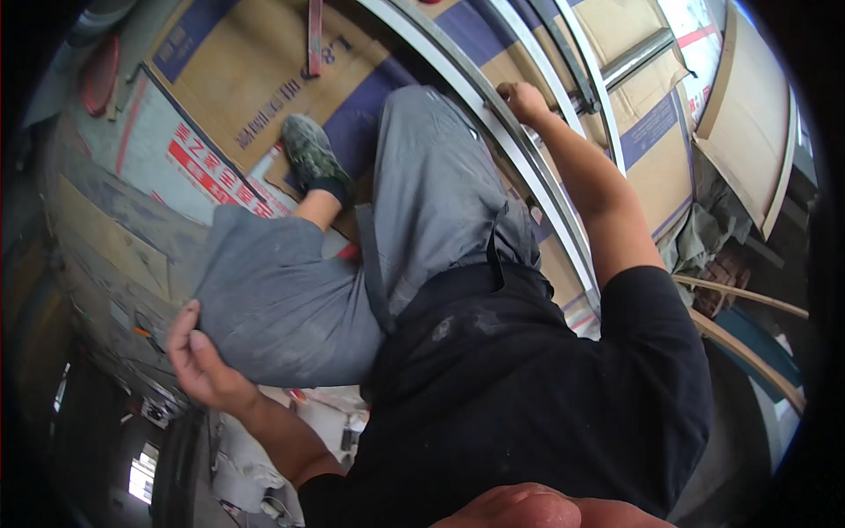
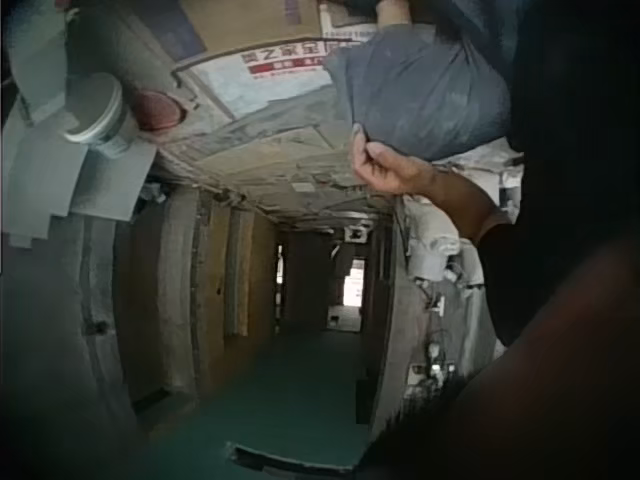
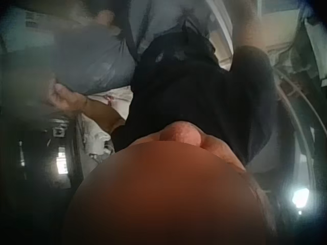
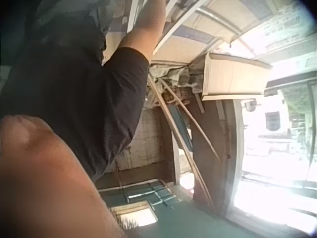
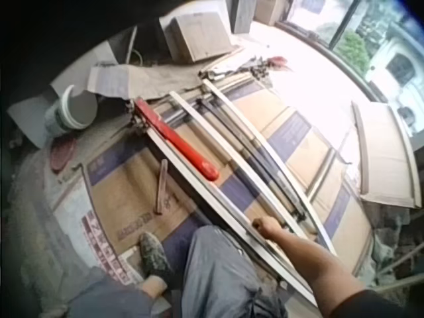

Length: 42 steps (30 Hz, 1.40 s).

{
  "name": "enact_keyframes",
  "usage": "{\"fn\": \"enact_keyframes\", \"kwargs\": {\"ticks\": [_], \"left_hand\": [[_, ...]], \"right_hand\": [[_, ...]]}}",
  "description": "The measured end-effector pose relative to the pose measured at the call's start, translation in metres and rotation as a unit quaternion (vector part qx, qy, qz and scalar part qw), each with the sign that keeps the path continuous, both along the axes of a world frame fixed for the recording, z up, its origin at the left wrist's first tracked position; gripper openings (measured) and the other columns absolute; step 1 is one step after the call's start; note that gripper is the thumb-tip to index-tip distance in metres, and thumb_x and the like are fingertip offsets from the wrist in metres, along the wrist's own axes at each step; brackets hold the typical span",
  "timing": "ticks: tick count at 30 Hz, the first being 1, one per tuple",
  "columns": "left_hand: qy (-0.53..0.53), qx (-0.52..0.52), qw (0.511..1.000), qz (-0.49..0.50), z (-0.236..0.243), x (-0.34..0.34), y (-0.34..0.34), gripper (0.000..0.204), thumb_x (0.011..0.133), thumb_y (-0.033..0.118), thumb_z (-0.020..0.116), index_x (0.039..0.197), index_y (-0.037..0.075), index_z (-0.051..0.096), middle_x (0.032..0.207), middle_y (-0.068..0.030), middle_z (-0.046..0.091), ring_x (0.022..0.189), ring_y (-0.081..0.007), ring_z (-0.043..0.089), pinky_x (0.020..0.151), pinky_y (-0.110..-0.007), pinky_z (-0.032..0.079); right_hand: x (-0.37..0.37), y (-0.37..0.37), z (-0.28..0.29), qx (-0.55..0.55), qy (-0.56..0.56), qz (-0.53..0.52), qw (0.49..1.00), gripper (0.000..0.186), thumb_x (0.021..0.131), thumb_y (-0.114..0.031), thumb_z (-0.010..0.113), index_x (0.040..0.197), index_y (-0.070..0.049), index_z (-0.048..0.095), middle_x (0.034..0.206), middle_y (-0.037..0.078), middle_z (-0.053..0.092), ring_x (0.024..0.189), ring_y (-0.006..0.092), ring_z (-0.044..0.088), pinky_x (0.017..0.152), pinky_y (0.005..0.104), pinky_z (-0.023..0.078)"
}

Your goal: Cutting skirting boards or tiles using a manual tile cutter on the floor.

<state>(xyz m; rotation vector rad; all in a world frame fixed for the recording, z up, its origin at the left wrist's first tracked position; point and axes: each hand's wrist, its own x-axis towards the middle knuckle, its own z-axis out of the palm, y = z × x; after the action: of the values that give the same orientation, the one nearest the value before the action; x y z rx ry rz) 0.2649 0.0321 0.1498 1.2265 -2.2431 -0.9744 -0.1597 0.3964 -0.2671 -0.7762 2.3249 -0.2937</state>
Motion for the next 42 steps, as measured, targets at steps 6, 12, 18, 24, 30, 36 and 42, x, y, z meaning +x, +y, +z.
{"fn": "enact_keyframes", "kwargs": {"ticks": [6,12,18,24,30,36,42], "left_hand": [[-0.030,-0.018,0.999,0.014,0.001,0.011,-0.006,0.033,0.102,0.014,0.045,0.119,-0.008,0.062,0.123,-0.0201,0.066,0.118,-0.0298,0.060,0.109,-0.043,0.041],[-0.040,-0.015,0.999,0.007,0.003,0.012,-0.010,0.033,0.102,0.013,0.043,0.119,-0.009,0.061,0.124,-0.0212,0.065,0.119,-0.0317,0.059,0.111,-0.045,0.039],[-0.039,-0.002,0.999,-0.019,0.002,-0.006,-0.015,0.034,0.102,0.013,0.042,0.120,-0.009,0.060,0.124,-0.0222,0.065,0.120,-0.0320,0.059,0.112,-0.045,0.039],[-0.048,-0.015,0.998,-0.028,0.011,-0.011,-0.019,0.034,0.103,0.014,0.043,0.120,-0.009,0.061,0.124,-0.0216,0.065,0.119,-0.0311,0.059,0.111,-0.044,0.039],[-0.027,-0.025,0.996,-0.076,-0.001,-0.021,-0.021,0.031,0.103,0.015,0.047,0.117,-0.007,0.063,0.123,-0.0189,0.066,0.117,-0.0287,0.060,0.107,-0.041,0.042],[0.039,0.043,0.998,-0.024,-0.003,-0.005,-0.015,0.026,0.102,0.010,0.049,0.117,-0.006,0.063,0.122,-0.0184,0.067,0.115,-0.0257,0.062,0.106,-0.039,0.044],[0.068,0.028,0.997,-0.008,-0.008,0.008,-0.011,0.023,0.101,0.008,0.050,0.114,-0.006,0.064,0.118,-0.0174,0.068,0.113,-0.0251,0.063,0.105,-0.038,0.045]], "right_hand": [[0.001,0.011,0.012,0.068,0.023,-0.034,0.997,0.037,0.090,-0.040,0.069,0.107,-0.008,0.073,0.100,0.022,0.073,0.096,0.0387,0.071,0.084,0.0471,0.056],[-0.009,0.044,0.008,0.044,0.011,-0.106,0.993,0.056,0.088,-0.049,0.073,0.108,0.004,0.068,0.102,0.028,0.072,0.099,0.0412,0.070,0.087,0.0459,0.054],[-0.017,0.078,-0.006,0.069,0.006,-0.108,0.992,0.060,0.088,-0.054,0.072,0.101,0.004,0.068,0.091,0.026,0.071,0.088,0.0396,0.070,0.080,0.0463,0.053],[-0.009,0.071,0.021,0.017,0.090,-0.121,0.988,0.064,0.084,-0.059,0.074,0.094,0.003,0.066,0.083,0.024,0.070,0.080,0.0394,0.070,0.074,0.0482,0.053],[-0.014,0.088,0.068,0.006,0.118,-0.209,0.971,0.046,0.088,-0.044,0.071,0.096,-0.001,0.057,0.087,0.031,0.067,0.088,0.0499,0.066,0.078,0.0562,0.052],[-0.039,0.123,0.108,0.005,0.161,-0.225,0.961,0.042,0.090,-0.042,0.071,0.098,-0.004,0.056,0.089,0.029,0.067,0.092,0.0494,0.064,0.077,0.0564,0.050],[-0.073,0.154,0.115,0.031,0.167,-0.243,0.955,0.051,0.091,-0.046,0.071,0.112,-0.002,0.056,0.102,0.029,0.067,0.100,0.0466,0.065,0.084,0.0535,0.051]]}}
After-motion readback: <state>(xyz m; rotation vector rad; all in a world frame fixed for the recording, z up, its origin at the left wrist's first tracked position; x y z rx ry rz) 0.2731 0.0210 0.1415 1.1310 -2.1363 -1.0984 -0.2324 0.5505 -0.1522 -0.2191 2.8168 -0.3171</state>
